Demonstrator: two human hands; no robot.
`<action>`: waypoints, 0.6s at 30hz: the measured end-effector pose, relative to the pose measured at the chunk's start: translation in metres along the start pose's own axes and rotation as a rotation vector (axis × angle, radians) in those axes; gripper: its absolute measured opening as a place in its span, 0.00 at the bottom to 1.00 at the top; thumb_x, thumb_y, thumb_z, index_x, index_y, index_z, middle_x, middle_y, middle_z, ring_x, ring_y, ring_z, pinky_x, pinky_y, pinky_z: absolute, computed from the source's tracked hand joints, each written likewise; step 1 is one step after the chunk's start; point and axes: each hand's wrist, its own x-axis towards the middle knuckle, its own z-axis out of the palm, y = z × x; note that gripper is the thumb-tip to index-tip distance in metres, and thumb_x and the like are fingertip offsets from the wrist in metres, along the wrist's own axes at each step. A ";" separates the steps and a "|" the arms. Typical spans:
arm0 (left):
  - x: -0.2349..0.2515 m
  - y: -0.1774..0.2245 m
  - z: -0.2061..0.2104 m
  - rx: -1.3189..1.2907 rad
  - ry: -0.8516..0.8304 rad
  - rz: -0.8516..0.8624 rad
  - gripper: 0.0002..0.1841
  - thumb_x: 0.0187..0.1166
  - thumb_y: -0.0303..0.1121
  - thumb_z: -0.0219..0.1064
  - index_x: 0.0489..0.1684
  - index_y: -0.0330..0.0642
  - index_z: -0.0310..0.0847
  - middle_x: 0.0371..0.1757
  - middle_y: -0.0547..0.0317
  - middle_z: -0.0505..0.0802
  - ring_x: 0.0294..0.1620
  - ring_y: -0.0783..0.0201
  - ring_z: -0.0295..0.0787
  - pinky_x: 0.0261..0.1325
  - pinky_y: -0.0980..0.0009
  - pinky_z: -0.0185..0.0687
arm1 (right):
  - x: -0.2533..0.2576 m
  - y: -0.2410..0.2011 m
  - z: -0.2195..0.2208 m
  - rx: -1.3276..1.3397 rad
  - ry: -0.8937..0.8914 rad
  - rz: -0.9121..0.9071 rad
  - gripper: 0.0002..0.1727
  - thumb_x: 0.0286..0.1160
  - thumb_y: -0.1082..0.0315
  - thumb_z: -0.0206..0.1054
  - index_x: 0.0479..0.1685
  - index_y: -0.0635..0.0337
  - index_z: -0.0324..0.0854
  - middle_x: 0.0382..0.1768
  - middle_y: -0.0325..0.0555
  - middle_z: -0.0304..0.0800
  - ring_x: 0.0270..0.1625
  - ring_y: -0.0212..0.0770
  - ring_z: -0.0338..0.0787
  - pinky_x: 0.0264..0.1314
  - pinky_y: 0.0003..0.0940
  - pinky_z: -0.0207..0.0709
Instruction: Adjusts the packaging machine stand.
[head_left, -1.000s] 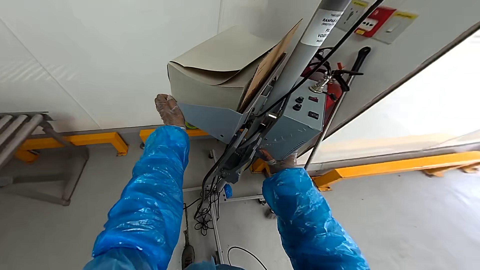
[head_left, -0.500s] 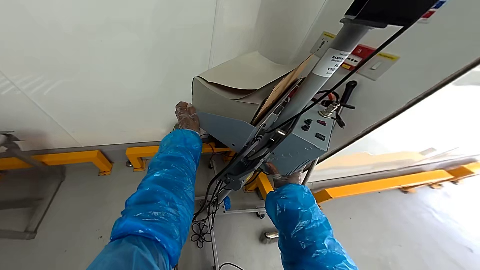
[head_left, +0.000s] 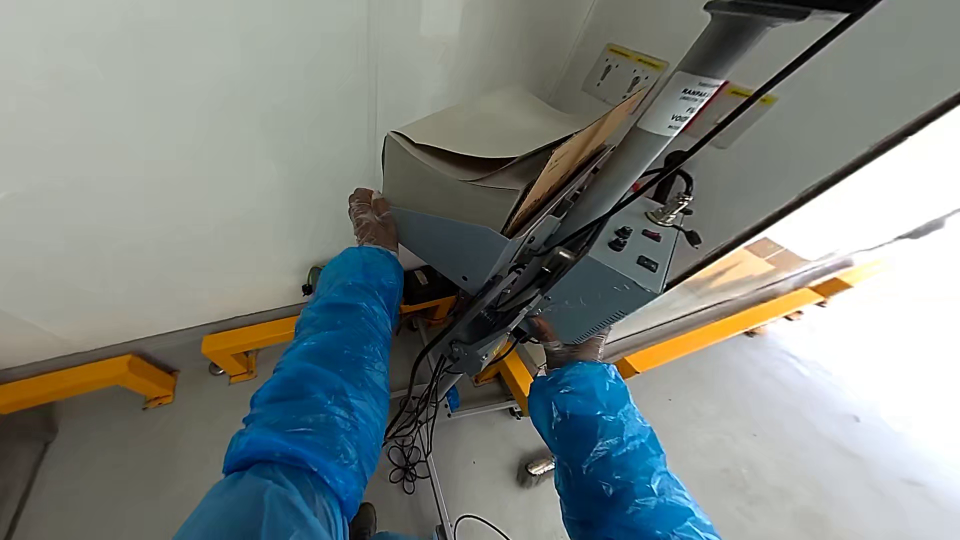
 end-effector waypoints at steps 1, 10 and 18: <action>0.008 -0.003 0.008 -0.014 -0.015 -0.009 0.17 0.89 0.32 0.47 0.56 0.27 0.77 0.58 0.36 0.84 0.63 0.50 0.81 0.67 0.57 0.77 | 0.005 0.003 0.003 -0.024 0.018 -0.015 0.31 0.89 0.55 0.57 0.86 0.56 0.54 0.68 0.51 0.80 0.68 0.42 0.86 0.66 0.44 0.86; 0.065 -0.019 0.069 -0.025 -0.129 -0.012 0.18 0.91 0.32 0.46 0.60 0.26 0.77 0.62 0.34 0.84 0.67 0.49 0.80 0.72 0.58 0.74 | 0.039 0.020 0.025 -0.112 0.117 -0.123 0.40 0.82 0.52 0.66 0.87 0.58 0.52 0.70 0.51 0.78 0.70 0.40 0.84 0.69 0.42 0.83; 0.095 -0.028 0.108 -0.015 -0.226 0.046 0.21 0.93 0.34 0.43 0.65 0.24 0.76 0.65 0.32 0.83 0.70 0.49 0.80 0.75 0.58 0.73 | 0.045 0.030 0.033 0.116 0.214 -0.125 0.34 0.91 0.37 0.42 0.89 0.43 0.51 0.74 0.44 0.78 0.73 0.42 0.83 0.70 0.49 0.83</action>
